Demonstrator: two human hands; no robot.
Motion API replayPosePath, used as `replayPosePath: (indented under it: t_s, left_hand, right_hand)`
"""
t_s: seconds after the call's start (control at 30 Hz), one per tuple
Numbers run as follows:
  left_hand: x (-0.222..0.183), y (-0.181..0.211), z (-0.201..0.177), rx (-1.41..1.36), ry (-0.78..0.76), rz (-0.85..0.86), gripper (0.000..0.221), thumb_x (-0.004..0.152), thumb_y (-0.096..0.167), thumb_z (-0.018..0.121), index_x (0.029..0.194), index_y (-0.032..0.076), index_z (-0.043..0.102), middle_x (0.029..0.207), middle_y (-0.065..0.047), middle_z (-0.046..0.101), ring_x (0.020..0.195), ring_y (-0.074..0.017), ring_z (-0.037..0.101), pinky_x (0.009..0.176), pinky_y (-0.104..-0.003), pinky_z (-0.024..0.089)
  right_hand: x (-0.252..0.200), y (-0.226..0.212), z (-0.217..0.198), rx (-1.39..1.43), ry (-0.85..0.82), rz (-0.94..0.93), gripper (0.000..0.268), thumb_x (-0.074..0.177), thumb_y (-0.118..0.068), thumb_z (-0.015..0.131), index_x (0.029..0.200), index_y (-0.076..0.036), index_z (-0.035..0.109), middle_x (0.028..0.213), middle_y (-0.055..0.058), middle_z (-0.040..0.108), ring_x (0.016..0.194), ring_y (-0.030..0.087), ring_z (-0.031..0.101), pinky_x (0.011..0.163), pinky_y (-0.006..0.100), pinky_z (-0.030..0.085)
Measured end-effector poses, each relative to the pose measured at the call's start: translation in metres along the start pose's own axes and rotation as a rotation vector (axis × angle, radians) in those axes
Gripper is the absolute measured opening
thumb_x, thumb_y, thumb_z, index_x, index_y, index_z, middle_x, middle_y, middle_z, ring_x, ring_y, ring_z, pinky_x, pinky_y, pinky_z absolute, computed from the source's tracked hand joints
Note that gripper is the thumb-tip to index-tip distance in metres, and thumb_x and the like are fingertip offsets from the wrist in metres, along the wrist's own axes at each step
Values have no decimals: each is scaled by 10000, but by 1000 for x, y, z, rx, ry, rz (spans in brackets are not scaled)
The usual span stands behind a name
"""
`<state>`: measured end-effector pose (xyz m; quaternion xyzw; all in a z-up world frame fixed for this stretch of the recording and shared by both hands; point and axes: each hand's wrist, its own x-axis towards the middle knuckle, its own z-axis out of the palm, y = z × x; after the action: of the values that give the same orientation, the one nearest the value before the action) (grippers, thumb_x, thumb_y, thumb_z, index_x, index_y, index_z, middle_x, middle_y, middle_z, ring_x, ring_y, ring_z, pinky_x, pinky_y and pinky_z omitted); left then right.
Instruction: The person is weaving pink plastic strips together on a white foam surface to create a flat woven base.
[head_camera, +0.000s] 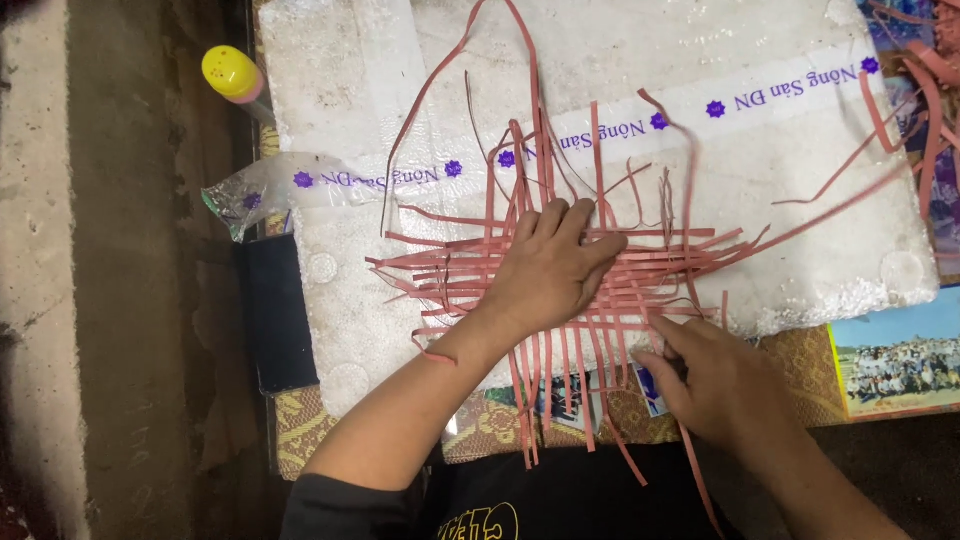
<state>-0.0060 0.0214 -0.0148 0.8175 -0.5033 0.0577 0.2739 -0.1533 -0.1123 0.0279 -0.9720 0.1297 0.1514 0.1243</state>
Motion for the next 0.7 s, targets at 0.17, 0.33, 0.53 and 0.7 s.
replayPosePath:
  t_s: [0.17, 0.33, 0.53, 0.7]
  left_hand:
    - [0, -1, 2, -4, -24, -20, 241, 842, 272, 453, 1053, 199, 543, 1094, -147, 466, 979, -321, 423, 760, -382, 348]
    - [1, 1, -1, 3, -66, -40, 265, 853, 320, 415, 1062, 208, 533, 1106, -143, 454, 995, -329, 414, 783, -388, 340]
    - [4, 4, -3, -34, -160, -86, 336, 859, 367, 350, 1099, 196, 513, 1153, -155, 416, 1058, -344, 357, 852, -420, 294]
    - [6, 4, -7, -27, -286, -113, 382, 870, 344, 294, 1220, 272, 428, 1227, -184, 371, 1104, -351, 320, 881, -426, 259]
  right_hand:
    - [2, 1, 5, -92, 113, -60, 462, 735, -440, 476, 1142, -222, 486, 964, 5, 597, 786, 211, 604, 599, 418, 515]
    - [2, -1, 5, -23, 72, 43, 476, 739, -466, 450, 1149, -231, 501, 1023, 37, 579, 849, 271, 589, 621, 460, 496]
    - [6, -1, 7, 36, 228, 12, 336, 736, -358, 537, 1021, -193, 600, 916, 22, 628, 793, 244, 598, 624, 405, 481]
    - [5, 0, 16, 256, 217, -38, 407, 719, -291, 595, 1084, -114, 569, 675, 2, 622, 513, 158, 564, 483, 326, 465]
